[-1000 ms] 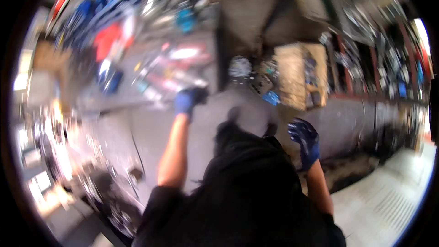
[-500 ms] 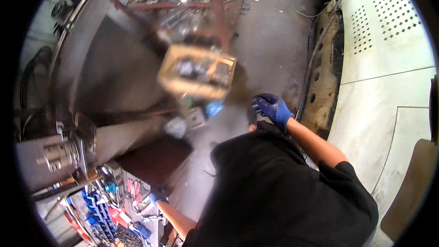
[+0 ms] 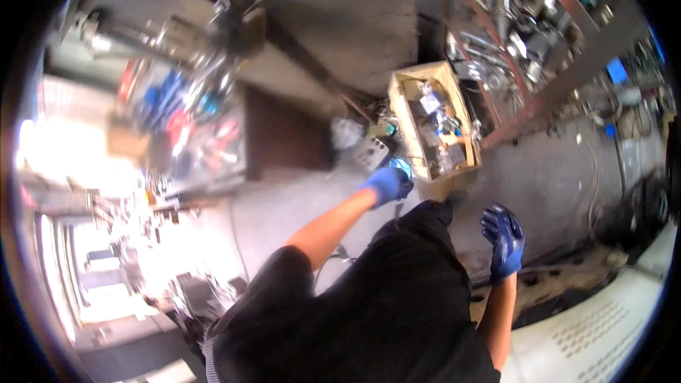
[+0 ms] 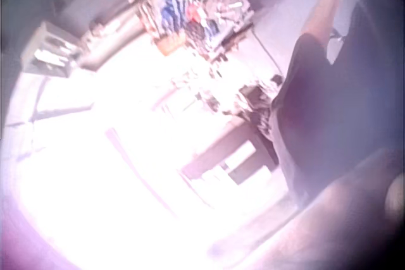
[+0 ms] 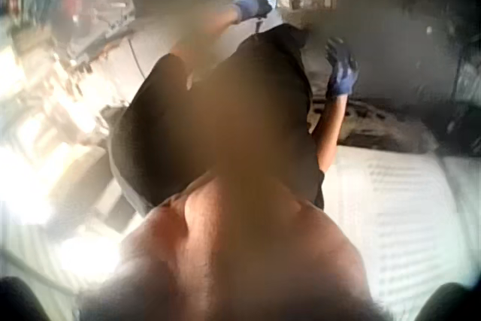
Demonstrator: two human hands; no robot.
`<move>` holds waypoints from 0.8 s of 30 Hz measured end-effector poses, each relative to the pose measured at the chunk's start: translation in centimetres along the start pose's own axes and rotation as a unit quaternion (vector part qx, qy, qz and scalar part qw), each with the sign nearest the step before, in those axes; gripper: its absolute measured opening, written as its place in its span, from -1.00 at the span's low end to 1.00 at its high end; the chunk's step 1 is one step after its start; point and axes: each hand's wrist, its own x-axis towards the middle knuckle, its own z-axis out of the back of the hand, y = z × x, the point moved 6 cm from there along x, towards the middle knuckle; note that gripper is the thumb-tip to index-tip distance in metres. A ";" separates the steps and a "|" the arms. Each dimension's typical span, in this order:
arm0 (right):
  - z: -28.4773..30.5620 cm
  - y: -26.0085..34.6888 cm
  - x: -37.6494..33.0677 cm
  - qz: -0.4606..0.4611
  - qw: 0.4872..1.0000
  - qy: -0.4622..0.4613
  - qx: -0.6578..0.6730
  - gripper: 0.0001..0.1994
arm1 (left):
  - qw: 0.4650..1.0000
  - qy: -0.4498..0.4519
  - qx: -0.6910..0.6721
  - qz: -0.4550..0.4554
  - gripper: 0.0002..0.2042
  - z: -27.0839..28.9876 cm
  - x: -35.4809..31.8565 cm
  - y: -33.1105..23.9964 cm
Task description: The person cleans a cylindrical metal part using a wire brush and a cloth in a workshop. They scrub the surface of the part, wipe it down, and briefly interact with a coworker before continuing to clean the part and placing it on a workbench.
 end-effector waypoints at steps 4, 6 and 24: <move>6.1 1.3 6.8 -0.024 0.993 0.093 -0.065 -0.63 | 0.987 -0.121 0.106 0.012 -0.70 -3.5 4.8 -1.9; 8.3 2.4 8.3 -0.055 0.990 0.086 -0.094 -0.61 | 0.992 -0.119 0.030 0.002 -0.63 -5.3 6.5 -3.2; 29.0 12.9 22.0 -0.082 0.963 0.211 -0.147 -0.74 | 0.981 -0.167 -0.083 -0.054 -0.72 -16.0 11.9 -33.5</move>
